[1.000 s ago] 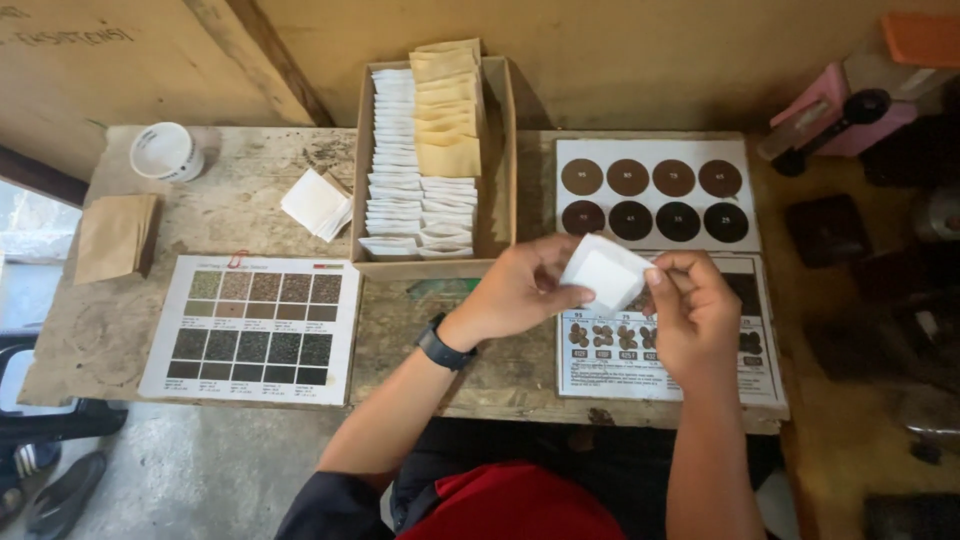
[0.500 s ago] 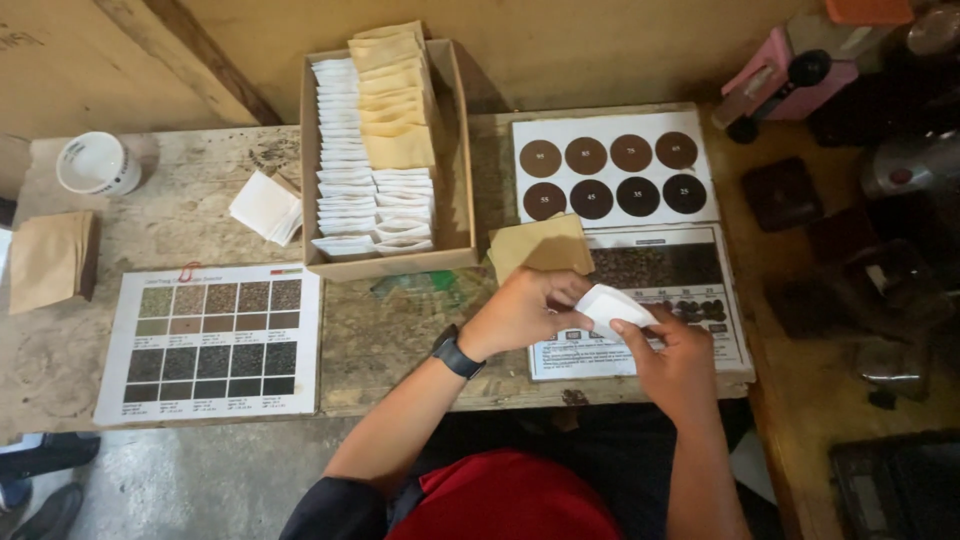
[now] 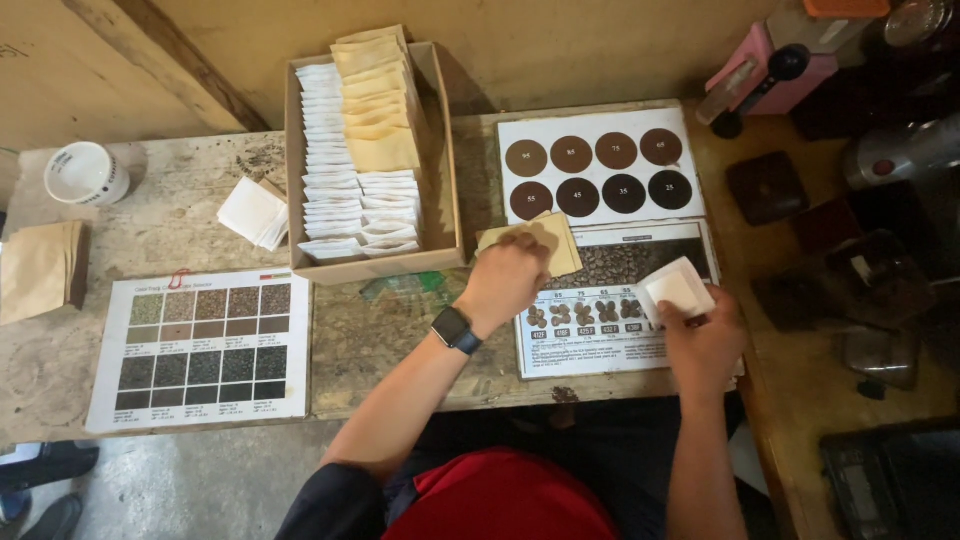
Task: The person sorts small packets of coffee by picking them one at a time from a large wooden box and placing them into smaller paper envelopes, occasionally writing on the envelopes.
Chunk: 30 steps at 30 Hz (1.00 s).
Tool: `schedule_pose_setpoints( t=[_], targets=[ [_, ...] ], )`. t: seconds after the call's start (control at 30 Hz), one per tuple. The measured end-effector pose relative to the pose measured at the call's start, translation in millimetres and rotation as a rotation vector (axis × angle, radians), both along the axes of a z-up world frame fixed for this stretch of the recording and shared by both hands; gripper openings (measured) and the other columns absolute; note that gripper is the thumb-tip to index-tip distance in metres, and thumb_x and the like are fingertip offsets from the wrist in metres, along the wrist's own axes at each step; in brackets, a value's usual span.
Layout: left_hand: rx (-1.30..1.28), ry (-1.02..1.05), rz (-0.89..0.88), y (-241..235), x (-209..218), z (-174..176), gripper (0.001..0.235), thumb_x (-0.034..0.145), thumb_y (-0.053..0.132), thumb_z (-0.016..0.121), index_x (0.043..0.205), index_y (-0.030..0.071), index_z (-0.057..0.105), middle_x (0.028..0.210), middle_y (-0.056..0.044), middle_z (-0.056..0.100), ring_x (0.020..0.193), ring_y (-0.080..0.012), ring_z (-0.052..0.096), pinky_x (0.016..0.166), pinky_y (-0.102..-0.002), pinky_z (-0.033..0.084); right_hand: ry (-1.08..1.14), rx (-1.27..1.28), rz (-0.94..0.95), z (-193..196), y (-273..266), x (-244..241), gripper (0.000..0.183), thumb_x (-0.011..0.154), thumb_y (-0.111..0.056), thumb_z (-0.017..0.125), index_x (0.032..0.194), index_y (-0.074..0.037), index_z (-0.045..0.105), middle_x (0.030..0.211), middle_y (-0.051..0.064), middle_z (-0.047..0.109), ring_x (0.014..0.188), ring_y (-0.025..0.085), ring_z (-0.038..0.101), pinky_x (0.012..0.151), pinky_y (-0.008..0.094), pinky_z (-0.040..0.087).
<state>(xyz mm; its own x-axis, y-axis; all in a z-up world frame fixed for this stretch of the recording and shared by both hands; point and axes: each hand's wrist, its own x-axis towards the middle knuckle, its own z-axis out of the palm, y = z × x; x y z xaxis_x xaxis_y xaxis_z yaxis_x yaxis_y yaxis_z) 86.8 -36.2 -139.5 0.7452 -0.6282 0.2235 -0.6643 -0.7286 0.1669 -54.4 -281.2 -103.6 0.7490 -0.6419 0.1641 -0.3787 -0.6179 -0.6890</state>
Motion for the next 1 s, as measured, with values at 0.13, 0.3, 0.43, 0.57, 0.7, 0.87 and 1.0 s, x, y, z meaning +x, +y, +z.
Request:
schedule_pose_setpoints(
  t=[0.13, 0.3, 0.43, 0.57, 0.7, 0.87, 1.0],
  targets=[
    [0.031, -0.091, 0.011, -4.7, 4.3, -13.5, 0.022, 0.077, 0.031, 0.078, 0.092, 0.015, 0.074, 0.083, -0.001, 0.068, 0.073, -0.0237, 0.071, 0.058, -0.035, 0.06, 0.0, -0.144, 0.033, -11.6, -2.4, -0.8, 0.062, 0.077, -0.021, 0.093, 0.126, 0.005, 0.068, 0.105, 0.031, 0.069, 0.1, 0.052, 0.066, 0.073, 0.056, 0.056],
    [0.118, -0.134, -0.057, -7.7, 7.2, -4.6, 0.025, 0.076, 0.04, 0.078, 0.087, 0.018, 0.075, 0.077, 0.002, 0.066, 0.067, -0.0178, 0.07, 0.055, -0.032, 0.057, 0.022, -0.128, 0.029, 12.8, 7.5, -0.2, 0.058, 0.086, -0.019, 0.09, 0.131, 0.009, 0.066, 0.117, 0.032, 0.064, 0.113, 0.052, 0.061, 0.085, 0.058, 0.054],
    [0.076, -0.137, -0.053, -5.2, 3.0, 12.6, 0.02, 0.074, 0.036, 0.076, 0.08, 0.018, 0.074, 0.072, 0.001, 0.064, 0.067, -0.0198, 0.067, 0.053, -0.034, 0.056, -0.036, -0.146, 0.039, 7.0, 4.2, -2.2, 0.062, 0.083, -0.018, 0.092, 0.132, 0.009, 0.065, 0.116, 0.034, 0.062, 0.104, 0.054, 0.062, 0.074, 0.055, 0.056],
    [0.005, -0.089, -0.026, -7.4, 2.0, -5.6, 0.014, 0.077, 0.027, 0.07, 0.073, 0.014, 0.073, 0.068, -0.002, 0.066, 0.061, -0.0236, 0.067, 0.052, -0.036, 0.056, -0.041, -0.16, 0.045, 2.0, -0.2, -2.6, 0.061, 0.084, -0.017, 0.092, 0.132, 0.008, 0.064, 0.119, 0.032, 0.061, 0.108, 0.055, 0.059, 0.076, 0.057, 0.056],
    [-0.045, -0.041, 0.068, -11.4, -2.7, -17.2, 0.015, 0.084, 0.021, 0.065, 0.073, 0.014, 0.071, 0.065, 0.0, 0.064, 0.055, -0.0245, 0.068, 0.048, -0.035, 0.054, 0.011, -0.138, 0.026, 18.1, 9.9, -3.5, 0.06, 0.087, -0.017, 0.089, 0.134, 0.007, 0.062, 0.124, 0.03, 0.059, 0.114, 0.053, 0.057, 0.083, 0.06, 0.054],
    [-0.119, 0.009, 0.16, -3.2, -9.7, -2.7, 0.012, 0.088, 0.02, 0.067, 0.08, 0.017, 0.075, 0.066, 0.001, 0.067, 0.057, -0.0271, 0.072, 0.054, -0.037, 0.059, 0.023, -0.115, 0.006, 21.0, 13.2, -3.2, 0.062, 0.088, -0.021, 0.088, 0.136, 0.007, 0.062, 0.123, 0.03, 0.058, 0.109, 0.051, 0.059, 0.082, 0.058, 0.054],
    [-0.384, 0.167, 0.292, 2.1, -14.1, 23.3, 0.014, 0.09, 0.028, 0.068, 0.085, 0.018, 0.077, 0.068, -0.007, 0.07, 0.059, -0.0398, 0.07, 0.054, -0.048, 0.06, 0.001, -0.093, -0.059, -10.6, 6.2, -7.6, 0.062, 0.096, -0.025, 0.084, 0.144, 0.002, 0.057, 0.129, 0.025, 0.054, 0.116, 0.048, 0.056, 0.089, 0.06, 0.052]
  ],
)
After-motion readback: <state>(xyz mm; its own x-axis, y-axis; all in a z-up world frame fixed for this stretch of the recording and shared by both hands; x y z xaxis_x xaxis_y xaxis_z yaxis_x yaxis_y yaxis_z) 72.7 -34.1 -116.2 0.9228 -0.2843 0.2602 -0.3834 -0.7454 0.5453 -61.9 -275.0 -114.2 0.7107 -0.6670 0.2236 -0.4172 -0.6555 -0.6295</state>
